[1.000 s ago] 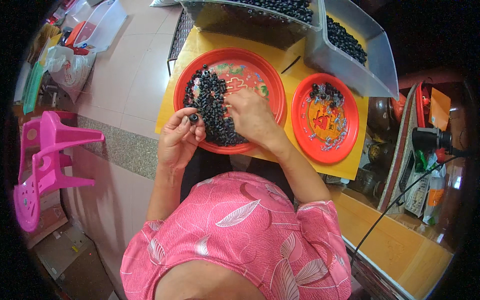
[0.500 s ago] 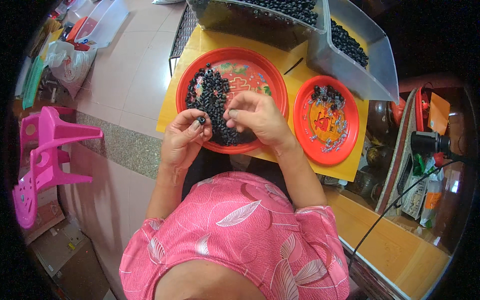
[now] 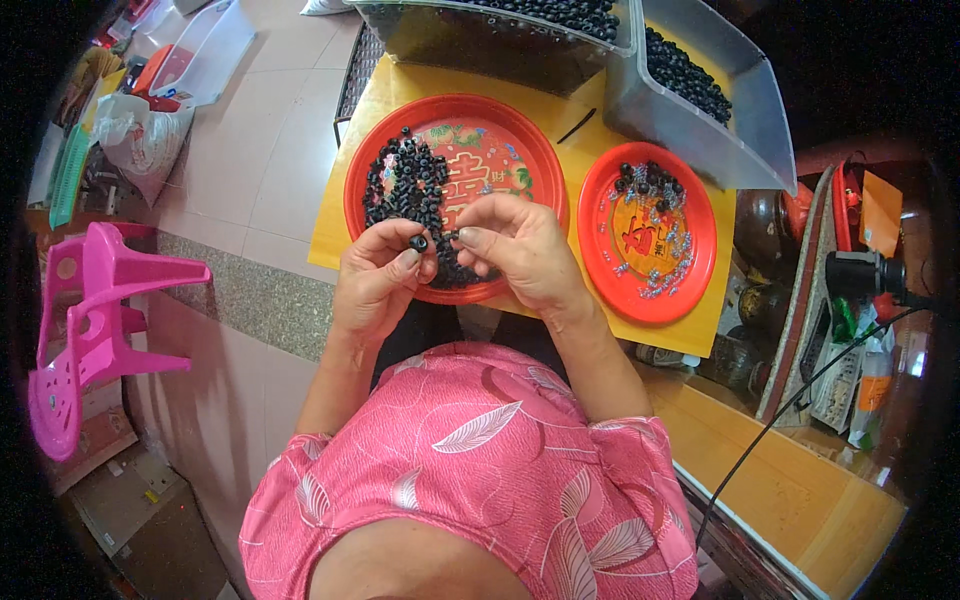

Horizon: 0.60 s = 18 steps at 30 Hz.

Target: The person assembles small parts by picking black pieces and metal pins from trays and inserting the pins into the black pieces by hand.

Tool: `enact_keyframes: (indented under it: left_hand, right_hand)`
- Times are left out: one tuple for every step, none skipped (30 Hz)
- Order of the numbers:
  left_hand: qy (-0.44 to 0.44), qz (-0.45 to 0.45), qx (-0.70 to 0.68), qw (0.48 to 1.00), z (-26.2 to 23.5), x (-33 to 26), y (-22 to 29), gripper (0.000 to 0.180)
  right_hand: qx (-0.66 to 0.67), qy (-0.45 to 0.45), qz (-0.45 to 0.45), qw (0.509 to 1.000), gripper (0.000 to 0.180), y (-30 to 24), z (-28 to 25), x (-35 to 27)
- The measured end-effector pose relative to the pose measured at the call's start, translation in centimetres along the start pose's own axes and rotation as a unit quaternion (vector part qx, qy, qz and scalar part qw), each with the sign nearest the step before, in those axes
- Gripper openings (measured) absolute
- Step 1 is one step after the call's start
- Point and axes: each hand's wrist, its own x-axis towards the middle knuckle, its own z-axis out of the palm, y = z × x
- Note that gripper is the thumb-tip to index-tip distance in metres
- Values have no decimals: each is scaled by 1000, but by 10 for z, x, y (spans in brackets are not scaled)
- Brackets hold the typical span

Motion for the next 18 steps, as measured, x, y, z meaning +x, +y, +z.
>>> enact_keyframes:
  left_hand:
    - [-6,7,13,1000,0,0,-1,24]
    - [-12,14,25,1000,0,0,-2,25]
    - [-12,14,26,1000,1,0,-3,25]
    - [-11,17,28,999,1,0,-3,25]
    - [-10,19,30,999,2,0,-3,26]
    - [-10,18,30,999,3,-1,-3,26]
    - [-4,23,40,999,5,-1,-3,26]
    - [1,28,49,998,5,-1,-3,25]
    - [1,28,49,998,4,-1,-3,25]
    - [0,31,57,998,3,-1,-3,25]
    - [-2,33,64,997,3,-1,-3,25]
    - [-3,33,64,997,4,-1,-3,25]
    - [-2,37,70,997,5,-1,-3,24]
    - [-1,41,76,996,5,-2,-2,23]
    - [-1,42,75,996,5,-2,-2,23]
    - [-2,44,84,996,5,-3,-2,22]
    - [-3,47,92,995,5,-3,-2,22]
    - [-3,47,91,995,5,-3,-2,22]
  right_hand:
    - [2,-3,-4,1000,10,1,0,-1]
    - [2,-3,-4,1000,10,0,1,-2]
    - [-12,-2,-12,1000,10,-1,3,-3]
    - [-26,-1,-21,999,10,-2,5,-4]
    - [-25,-1,-21,999,10,-2,6,-5]
    - [-27,-2,-25,999,10,-3,8,-5]
    - [-29,-3,-29,999,11,-3,11,-6]
    - [-29,-3,-29,999,11,-4,13,-7]
    - [-47,1,-31,998,10,-5,16,-7]
    - [-65,4,-32,997,10,-6,18,-8]
    - [-65,4,-33,997,10,-6,20,-8]
    - [-77,-3,-41,996,11,-6,21,-8]
    - [-89,-9,-49,995,12,-6,22,-8]
    - [-90,-10,-49,995,12,-6,22,-8]
    - [-107,-10,-52,993,12,-7,23,-8]
    - [-123,-10,-56,991,12,-7,23,-8]
    - [-124,-11,-56,991,12,-6,23,-9]
    - [-129,-12,-56,990,12,-5,22,-9]
